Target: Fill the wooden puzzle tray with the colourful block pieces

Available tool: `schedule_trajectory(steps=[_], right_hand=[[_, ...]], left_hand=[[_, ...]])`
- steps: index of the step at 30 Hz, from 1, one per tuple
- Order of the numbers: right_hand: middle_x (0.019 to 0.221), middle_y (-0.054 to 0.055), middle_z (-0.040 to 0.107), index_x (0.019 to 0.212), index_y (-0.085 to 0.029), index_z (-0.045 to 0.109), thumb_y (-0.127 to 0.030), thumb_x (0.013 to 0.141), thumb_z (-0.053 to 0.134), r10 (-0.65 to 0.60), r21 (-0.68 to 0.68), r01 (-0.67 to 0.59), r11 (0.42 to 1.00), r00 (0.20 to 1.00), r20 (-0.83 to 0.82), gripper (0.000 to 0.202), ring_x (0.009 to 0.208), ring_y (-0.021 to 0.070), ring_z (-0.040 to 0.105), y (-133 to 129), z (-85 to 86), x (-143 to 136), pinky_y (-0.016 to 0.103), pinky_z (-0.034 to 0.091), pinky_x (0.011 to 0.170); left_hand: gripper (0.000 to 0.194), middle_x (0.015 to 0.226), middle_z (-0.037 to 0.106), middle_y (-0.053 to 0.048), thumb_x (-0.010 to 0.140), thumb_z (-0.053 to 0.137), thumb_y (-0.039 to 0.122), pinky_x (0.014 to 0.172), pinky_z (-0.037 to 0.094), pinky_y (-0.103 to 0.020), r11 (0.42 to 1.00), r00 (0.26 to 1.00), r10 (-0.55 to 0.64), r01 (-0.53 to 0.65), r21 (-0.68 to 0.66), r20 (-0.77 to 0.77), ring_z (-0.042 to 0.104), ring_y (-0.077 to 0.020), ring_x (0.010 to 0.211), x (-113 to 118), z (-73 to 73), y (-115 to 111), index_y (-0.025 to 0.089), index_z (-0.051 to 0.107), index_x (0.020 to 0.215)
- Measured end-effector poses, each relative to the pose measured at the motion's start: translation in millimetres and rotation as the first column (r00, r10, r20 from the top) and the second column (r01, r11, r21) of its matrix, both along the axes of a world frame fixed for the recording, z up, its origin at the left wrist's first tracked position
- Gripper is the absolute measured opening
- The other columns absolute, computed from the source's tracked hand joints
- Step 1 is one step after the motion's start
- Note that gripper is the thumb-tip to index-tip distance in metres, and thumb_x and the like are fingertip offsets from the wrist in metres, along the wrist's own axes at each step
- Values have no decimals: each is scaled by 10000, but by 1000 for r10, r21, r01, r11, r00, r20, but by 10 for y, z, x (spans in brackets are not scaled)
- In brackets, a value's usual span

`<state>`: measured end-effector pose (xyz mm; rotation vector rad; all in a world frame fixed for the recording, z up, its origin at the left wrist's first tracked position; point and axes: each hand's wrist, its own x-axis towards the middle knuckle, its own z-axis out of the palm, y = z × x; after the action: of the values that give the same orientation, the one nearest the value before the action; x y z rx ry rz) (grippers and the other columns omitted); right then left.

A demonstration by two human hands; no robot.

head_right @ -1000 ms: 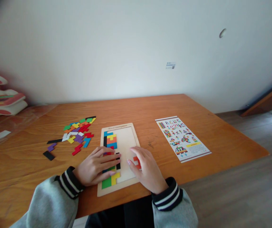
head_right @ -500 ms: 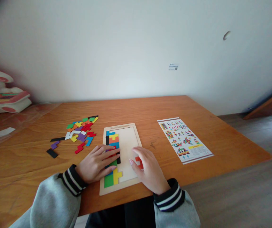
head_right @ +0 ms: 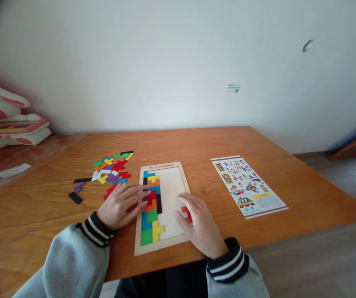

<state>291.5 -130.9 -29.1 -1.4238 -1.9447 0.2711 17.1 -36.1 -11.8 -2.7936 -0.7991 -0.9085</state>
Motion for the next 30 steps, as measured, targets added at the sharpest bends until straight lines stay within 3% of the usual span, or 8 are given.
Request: schedule_trajectory(steps=[6, 11, 15, 21, 30], right_hand=[[1326, 94, 649, 1308, -240, 559, -334, 977, 554, 15, 2, -15, 1000, 1000, 11, 344, 1249, 255, 596, -2, -24, 9, 479, 512, 1052], [1331, 85, 646, 1307, -251, 557, -339, 979, 550, 16, -19, -16, 1000, 1000, 5, 340, 1257, 254, 591, -4, -27, 12, 480, 503, 1064], [1323, 86, 653, 1302, -243, 562, -331, 977, 552, 11, -8, -11, 1000, 1000, 7, 337, 1243, 248, 601, 1, -15, 8, 468, 507, 1058], [1311, 87, 661, 1286, -239, 582, -321, 967, 563, -2, -6, 2, 1000, 1000, -4, 329, 1236, 244, 607, -7, 7, -4, 455, 508, 1057], [1313, 99, 658, 1279, -235, 597, -317, 966, 564, 2, -25, -3, 1000, 1000, -23, 325, 1247, 249, 597, 2, 21, -3, 463, 498, 1068]], left_hand=[[305, 1119, 745, -91, 919, 623, 343, 928, 531, -427, 979, 980, 200, -201, 21, 14, 664, -259, 1022, -725, -31, 275, 189, 696, 1171], [404, 1114, 758, -73, 910, 598, 495, 951, 542, -447, 960, 961, 272, -275, -59, -53, 685, -271, 1045, -1181, -135, 284, 239, 700, 1206], [315, 1112, 764, -37, 931, 595, 439, 952, 559, -401, 977, 982, 181, -185, -110, -49, 690, -234, 1050, -1227, -137, 277, 270, 723, 1164], [227, 1134, 759, -16, 949, 595, 309, 930, 574, -373, 998, 999, 47, -47, -42, 0, 711, -209, 1011, -1175, -132, 304, 291, 744, 1118], [254, 1085, 771, 24, 967, 578, 330, 891, 596, -329, 1000, 1000, 12, -12, -14, 8, 741, -187, 953, -1093, -116, 235, 323, 697, 1191]])
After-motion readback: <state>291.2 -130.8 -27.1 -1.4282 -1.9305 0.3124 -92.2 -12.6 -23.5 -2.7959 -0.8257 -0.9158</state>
